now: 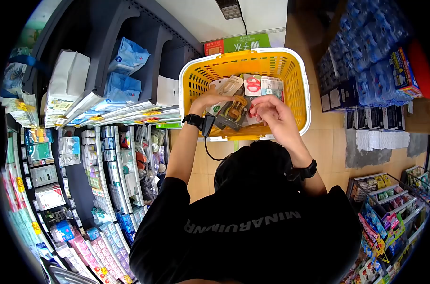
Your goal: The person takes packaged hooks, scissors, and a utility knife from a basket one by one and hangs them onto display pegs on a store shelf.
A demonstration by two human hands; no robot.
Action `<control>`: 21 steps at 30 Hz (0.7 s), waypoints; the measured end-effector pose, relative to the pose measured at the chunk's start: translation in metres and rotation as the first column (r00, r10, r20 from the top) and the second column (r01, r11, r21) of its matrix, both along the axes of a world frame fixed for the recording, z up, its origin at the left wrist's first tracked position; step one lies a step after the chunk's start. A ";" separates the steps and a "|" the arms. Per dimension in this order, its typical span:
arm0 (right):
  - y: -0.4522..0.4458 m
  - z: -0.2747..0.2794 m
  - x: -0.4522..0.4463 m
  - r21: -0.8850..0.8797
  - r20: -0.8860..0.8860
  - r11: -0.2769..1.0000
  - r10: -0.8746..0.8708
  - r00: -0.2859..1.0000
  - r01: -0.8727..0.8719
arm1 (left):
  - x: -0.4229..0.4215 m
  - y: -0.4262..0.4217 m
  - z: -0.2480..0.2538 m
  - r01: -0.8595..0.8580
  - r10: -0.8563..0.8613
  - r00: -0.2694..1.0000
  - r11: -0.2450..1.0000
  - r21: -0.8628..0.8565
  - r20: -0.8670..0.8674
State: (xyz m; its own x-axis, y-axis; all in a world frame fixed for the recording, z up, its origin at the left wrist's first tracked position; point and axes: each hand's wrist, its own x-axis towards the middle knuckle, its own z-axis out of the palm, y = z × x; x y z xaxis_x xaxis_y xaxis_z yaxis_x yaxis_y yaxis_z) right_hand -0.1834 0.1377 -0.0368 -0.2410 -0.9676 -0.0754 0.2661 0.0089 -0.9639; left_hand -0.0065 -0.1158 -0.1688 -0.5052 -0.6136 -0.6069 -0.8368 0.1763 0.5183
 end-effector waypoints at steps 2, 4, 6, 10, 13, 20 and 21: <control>0.000 0.000 -0.002 0.001 -0.004 1.000 0.004 1.000 -0.004 | 0.006 -0.007 -0.028 0.021 -0.022 1.000 0.997 -0.073 -0.017; -0.002 -0.001 -0.003 0.000 -0.009 1.000 0.007 1.000 -0.007 | 0.008 -0.005 -0.024 0.074 -0.080 0.996 0.989 -0.127 -0.043; -0.002 -0.004 -0.004 -0.014 -0.034 1.000 0.011 0.999 -0.011 | 0.010 0.000 -0.013 0.124 -0.138 0.988 0.976 -0.181 -0.067; -0.002 -0.003 -0.006 -0.011 -0.029 1.000 0.022 0.999 -0.022 | 0.009 0.002 -0.003 0.021 -0.021 1.000 0.995 -0.102 0.006; -0.001 0.002 -0.007 0.027 -0.030 0.999 0.030 0.999 -0.029 | 0.006 -0.001 0.006 0.016 -0.015 1.000 0.998 -0.059 0.020; -0.001 -0.005 -0.008 0.025 -0.025 0.998 0.057 0.998 -0.056 | 0.016 0.006 0.025 0.052 -0.048 0.990 0.998 0.028 -0.130; -0.003 -0.005 -0.008 0.036 -0.018 0.997 0.068 0.998 -0.068 | 0.017 0.010 0.038 0.079 -0.069 0.990 0.994 0.078 -0.124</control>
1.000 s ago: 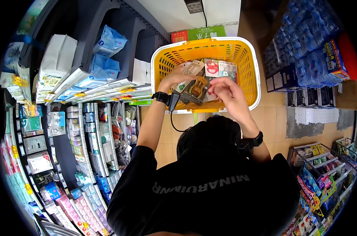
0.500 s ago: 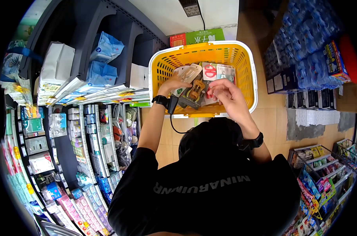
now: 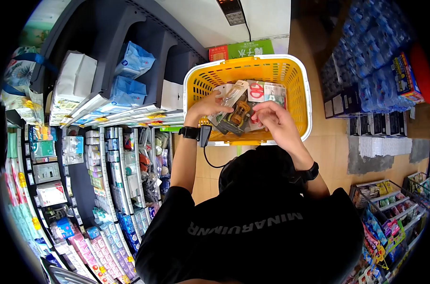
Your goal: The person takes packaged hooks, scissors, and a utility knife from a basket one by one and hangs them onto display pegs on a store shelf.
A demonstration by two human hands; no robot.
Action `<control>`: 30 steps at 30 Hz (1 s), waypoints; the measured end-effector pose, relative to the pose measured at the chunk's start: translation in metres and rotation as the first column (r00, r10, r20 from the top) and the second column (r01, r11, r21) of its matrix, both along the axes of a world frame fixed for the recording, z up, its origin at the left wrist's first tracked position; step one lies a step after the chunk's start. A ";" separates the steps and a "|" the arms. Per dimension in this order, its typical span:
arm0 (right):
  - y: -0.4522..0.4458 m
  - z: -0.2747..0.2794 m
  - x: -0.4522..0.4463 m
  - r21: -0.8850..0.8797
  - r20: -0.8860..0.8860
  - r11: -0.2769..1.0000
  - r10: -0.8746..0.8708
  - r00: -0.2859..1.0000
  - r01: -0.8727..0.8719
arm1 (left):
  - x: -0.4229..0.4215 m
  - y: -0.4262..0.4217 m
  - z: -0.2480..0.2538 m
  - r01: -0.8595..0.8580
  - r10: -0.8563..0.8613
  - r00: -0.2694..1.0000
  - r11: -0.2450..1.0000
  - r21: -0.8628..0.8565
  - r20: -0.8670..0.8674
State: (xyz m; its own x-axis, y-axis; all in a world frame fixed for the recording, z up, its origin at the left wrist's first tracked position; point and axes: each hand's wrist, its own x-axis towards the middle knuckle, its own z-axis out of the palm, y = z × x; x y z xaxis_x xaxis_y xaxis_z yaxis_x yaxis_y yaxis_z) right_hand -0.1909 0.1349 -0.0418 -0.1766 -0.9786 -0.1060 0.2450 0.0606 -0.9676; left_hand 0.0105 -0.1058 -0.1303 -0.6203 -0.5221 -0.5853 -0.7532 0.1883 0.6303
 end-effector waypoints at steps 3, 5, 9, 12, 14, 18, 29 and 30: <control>-0.004 0.002 0.002 0.005 0.016 1.000 0.016 1.000 -0.016 | 0.000 0.021 0.046 -0.049 0.054 0.995 0.997 0.055 -0.089; -0.007 -0.006 0.003 -0.023 -0.029 1.000 0.017 0.999 -0.017 | 0.001 0.034 0.076 -0.028 0.071 0.966 0.985 0.170 -0.249; -0.010 -0.007 0.010 -0.098 -0.157 0.994 -0.063 0.986 0.048 | 0.002 0.060 0.098 0.102 0.181 0.761 0.915 0.391 -0.623; -0.013 0.012 0.015 -0.066 -0.087 0.996 -0.068 0.994 0.062 | 0.002 0.078 0.094 0.148 0.302 0.565 0.878 0.454 -0.768; -0.014 0.014 0.017 -0.085 -0.053 0.995 -0.053 0.997 0.049 | 0.004 0.092 0.104 0.163 0.342 0.532 0.856 0.490 -0.775; -0.013 0.016 0.015 -0.121 0.009 0.992 -0.035 0.999 0.036 | 0.006 0.101 0.095 0.086 0.531 0.502 0.755 0.651 -0.683; -0.010 0.012 0.001 -0.226 -0.132 0.970 -0.120 0.984 0.088 | -0.004 0.121 0.086 0.014 0.672 0.379 0.684 0.730 -0.637; -0.011 0.011 0.000 -0.275 -0.193 0.957 -0.150 0.970 0.093 | -0.006 0.121 0.087 0.014 0.672 0.379 0.684 0.730 -0.637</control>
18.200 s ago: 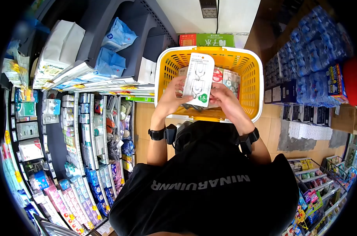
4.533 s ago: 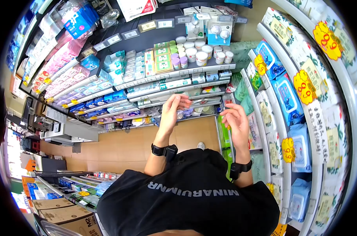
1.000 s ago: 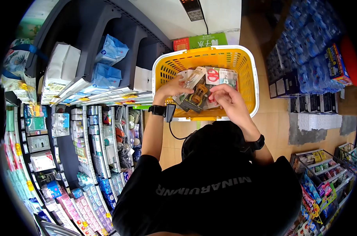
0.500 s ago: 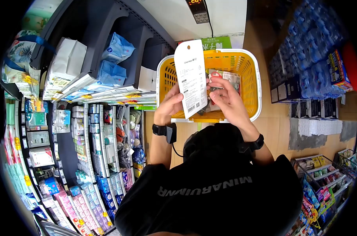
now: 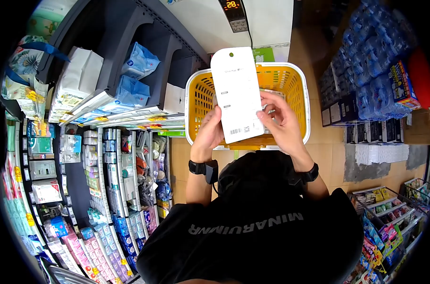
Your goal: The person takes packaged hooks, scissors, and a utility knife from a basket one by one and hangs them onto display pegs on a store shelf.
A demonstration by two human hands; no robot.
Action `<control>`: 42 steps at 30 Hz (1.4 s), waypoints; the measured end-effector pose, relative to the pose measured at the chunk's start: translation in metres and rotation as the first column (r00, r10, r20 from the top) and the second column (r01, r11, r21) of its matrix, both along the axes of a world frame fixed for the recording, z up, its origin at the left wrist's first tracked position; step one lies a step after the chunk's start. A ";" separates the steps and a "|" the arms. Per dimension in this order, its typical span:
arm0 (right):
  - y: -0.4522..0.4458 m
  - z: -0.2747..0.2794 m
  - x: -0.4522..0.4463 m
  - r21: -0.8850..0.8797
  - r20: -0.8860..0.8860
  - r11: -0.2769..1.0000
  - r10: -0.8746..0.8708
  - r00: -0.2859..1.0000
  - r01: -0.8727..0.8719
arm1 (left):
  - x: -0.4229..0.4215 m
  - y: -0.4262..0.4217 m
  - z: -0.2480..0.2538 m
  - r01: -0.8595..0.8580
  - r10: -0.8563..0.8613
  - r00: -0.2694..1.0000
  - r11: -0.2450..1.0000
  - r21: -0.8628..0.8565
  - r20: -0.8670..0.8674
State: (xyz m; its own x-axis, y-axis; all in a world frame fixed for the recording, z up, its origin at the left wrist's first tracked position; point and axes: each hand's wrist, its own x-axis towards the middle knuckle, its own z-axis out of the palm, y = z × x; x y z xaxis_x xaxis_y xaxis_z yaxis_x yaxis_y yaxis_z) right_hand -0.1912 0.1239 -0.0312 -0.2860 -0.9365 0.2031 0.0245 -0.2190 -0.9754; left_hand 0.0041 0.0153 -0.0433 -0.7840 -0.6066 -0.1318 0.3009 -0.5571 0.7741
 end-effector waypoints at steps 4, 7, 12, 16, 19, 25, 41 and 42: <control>0.004 0.016 0.001 0.029 0.158 0.999 -0.039 0.987 0.035 | -0.009 0.004 0.009 -0.141 0.146 0.978 0.989 -0.043 0.151; 0.006 0.014 0.001 0.025 0.145 1.000 -0.005 0.989 0.001 | -0.009 0.004 0.009 -0.187 0.235 0.935 0.963 -0.193 0.267; 0.008 0.010 0.001 0.021 0.174 1.000 0.018 0.985 -0.022 | -0.009 0.011 0.034 -0.278 0.366 0.900 0.900 -0.336 0.236; 0.008 0.014 0.000 0.056 0.176 0.997 0.041 0.984 -0.051 | -0.004 0.011 0.039 -0.272 0.376 0.896 0.885 -0.378 0.234; 0.007 0.014 0.002 0.038 0.178 0.998 0.032 0.984 -0.040 | -0.002 0.013 0.042 -0.309 0.388 0.895 0.896 -0.319 0.222; 0.009 0.014 0.004 0.028 0.180 0.999 0.022 0.983 -0.027 | 0.002 0.015 0.046 -0.302 0.399 0.880 0.889 -0.344 0.259; 0.014 0.011 0.012 0.118 0.249 0.992 0.019 0.968 -0.050 | 0.000 0.017 0.047 -0.278 0.378 0.899 0.882 -0.380 0.219; 0.013 0.010 0.012 0.111 0.266 0.993 0.019 0.964 -0.050 | -0.001 0.016 0.048 -0.293 0.392 0.893 0.879 -0.376 0.222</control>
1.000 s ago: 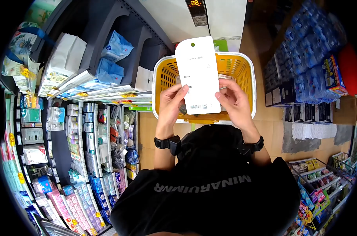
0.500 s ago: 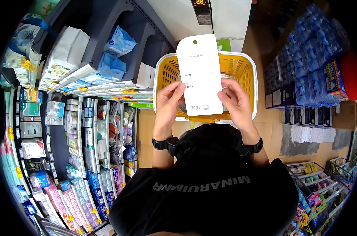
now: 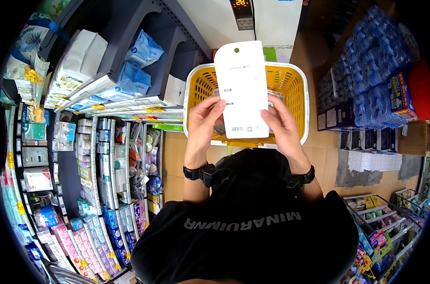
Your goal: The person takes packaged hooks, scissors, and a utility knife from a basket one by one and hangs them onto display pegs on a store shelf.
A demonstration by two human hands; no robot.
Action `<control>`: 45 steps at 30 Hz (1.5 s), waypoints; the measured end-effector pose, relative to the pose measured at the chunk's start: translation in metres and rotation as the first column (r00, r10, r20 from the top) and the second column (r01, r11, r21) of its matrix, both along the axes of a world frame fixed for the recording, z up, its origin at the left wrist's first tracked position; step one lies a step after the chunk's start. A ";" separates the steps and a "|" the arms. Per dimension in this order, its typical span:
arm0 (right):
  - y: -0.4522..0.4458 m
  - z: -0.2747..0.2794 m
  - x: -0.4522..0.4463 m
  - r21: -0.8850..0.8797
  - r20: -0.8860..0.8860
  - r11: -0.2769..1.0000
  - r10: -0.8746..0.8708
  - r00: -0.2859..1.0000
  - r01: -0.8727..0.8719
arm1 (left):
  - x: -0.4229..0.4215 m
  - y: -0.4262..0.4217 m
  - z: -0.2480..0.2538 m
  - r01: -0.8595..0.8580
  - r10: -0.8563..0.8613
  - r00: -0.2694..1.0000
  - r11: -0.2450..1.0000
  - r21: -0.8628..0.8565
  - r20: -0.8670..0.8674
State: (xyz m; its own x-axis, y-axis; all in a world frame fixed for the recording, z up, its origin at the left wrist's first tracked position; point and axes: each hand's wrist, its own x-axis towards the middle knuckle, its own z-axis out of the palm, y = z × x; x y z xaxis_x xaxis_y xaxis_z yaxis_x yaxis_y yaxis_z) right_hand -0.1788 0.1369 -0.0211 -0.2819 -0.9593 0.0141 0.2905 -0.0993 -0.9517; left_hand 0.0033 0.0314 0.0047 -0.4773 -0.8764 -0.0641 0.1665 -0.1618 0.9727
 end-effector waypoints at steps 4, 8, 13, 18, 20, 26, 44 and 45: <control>-0.001 -0.002 0.001 0.012 0.013 1.000 -0.011 1.000 0.011 | 0.001 -0.002 0.006 -0.001 0.001 1.000 1.000 -0.001 -0.009; -0.003 -0.002 0.003 0.016 0.051 1.000 -0.025 0.998 0.024 | 0.003 -0.003 0.007 0.007 -0.009 0.999 0.998 -0.055 -0.030; -0.002 0.000 0.003 0.050 0.065 0.999 -0.026 0.998 0.023 | 0.004 -0.004 0.005 0.002 -0.004 1.000 0.997 -0.071 -0.030; -0.002 0.006 0.006 0.060 0.114 0.998 -0.042 0.993 0.035 | 0.001 -0.004 0.006 -0.025 0.022 0.999 0.996 -0.090 -0.038; -0.002 0.007 0.006 0.059 0.137 0.997 -0.051 0.989 0.044 | 0.000 -0.004 0.007 -0.032 0.028 0.999 0.995 -0.092 -0.046; -0.001 0.005 0.005 0.042 0.149 0.999 0.000 0.989 -0.006 | -0.010 0.000 0.006 -0.127 0.116 0.990 0.981 -0.145 -0.082; -0.003 0.017 0.008 -0.161 -0.403 0.986 -0.100 0.910 0.037 | -0.027 0.014 0.008 0.157 -0.096 0.978 0.924 -0.348 0.188; -0.002 0.021 0.008 -0.163 -0.446 0.986 -0.113 0.888 0.043 | -0.028 0.014 0.006 0.159 -0.097 0.977 0.923 -0.349 0.187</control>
